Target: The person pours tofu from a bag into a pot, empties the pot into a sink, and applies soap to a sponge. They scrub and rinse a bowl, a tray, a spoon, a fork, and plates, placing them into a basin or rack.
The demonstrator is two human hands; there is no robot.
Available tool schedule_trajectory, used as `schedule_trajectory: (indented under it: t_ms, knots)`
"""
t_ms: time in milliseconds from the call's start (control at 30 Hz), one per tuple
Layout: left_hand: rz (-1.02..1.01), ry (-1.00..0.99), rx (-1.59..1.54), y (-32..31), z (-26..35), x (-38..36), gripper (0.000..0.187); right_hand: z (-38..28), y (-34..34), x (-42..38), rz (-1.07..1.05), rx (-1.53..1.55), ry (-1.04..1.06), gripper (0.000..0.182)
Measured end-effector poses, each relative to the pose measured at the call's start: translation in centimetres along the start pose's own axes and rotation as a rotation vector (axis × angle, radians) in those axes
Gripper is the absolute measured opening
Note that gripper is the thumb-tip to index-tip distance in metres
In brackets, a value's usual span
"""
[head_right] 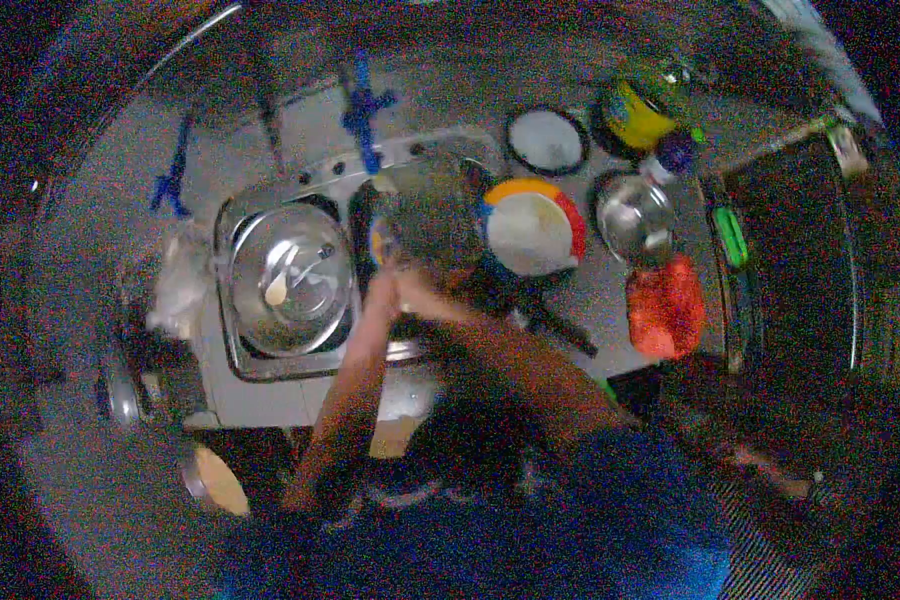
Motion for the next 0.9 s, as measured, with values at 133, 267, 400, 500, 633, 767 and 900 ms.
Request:
schedule_trajectory:
  t_ms: [133,267,400,500,633,767,900]
  knots:
    - [-0.213,-0.13,-0.083,5.8,-1.8,3.8,0.023,0.0,-3.2,-2.9,-0.186,0.01,0.415,0.02]
    - [-0.187,0.032,-0.07,10.7,-1.4,6.1,0.021,-3.9,1.3,-5.3,-0.073,-0.414,0.6,0.035]
    - [-0.081,-0.579,0.936,13.8,-3.4,9.1,0.023,-0.1,9.5,0.4,0.334,-0.467,0.602,0.037]
    - [0.086,-1.168,1.774,14.9,-2.8,6.9,0.028,3.9,18.9,5.9,0.701,-0.394,0.653,0.039]
    - [-0.033,-0.882,1.828,16.4,-5.2,11.6,0.036,-0.4,26.2,9.3,0.714,-0.131,0.564,0.038]
    - [0.292,-1.133,1.408,19.2,-7.7,13.7,0.038,-9.5,26.9,10.3,0.621,-0.227,0.655,0.042]
    - [0.401,-0.792,1.474,18.5,-7.1,6.7,0.047,-8.1,28.5,20.4,0.819,-0.688,0.881,0.031]
Point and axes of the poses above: each hand's wrist, its own x-axis towards the middle knuckle, its own y-axis out of the back of the hand, z = x × y, the point moved 1 cm from there along x, towards the middle knuckle, and after that the axes turned 15 degrees about z, right-handed, at the moved point
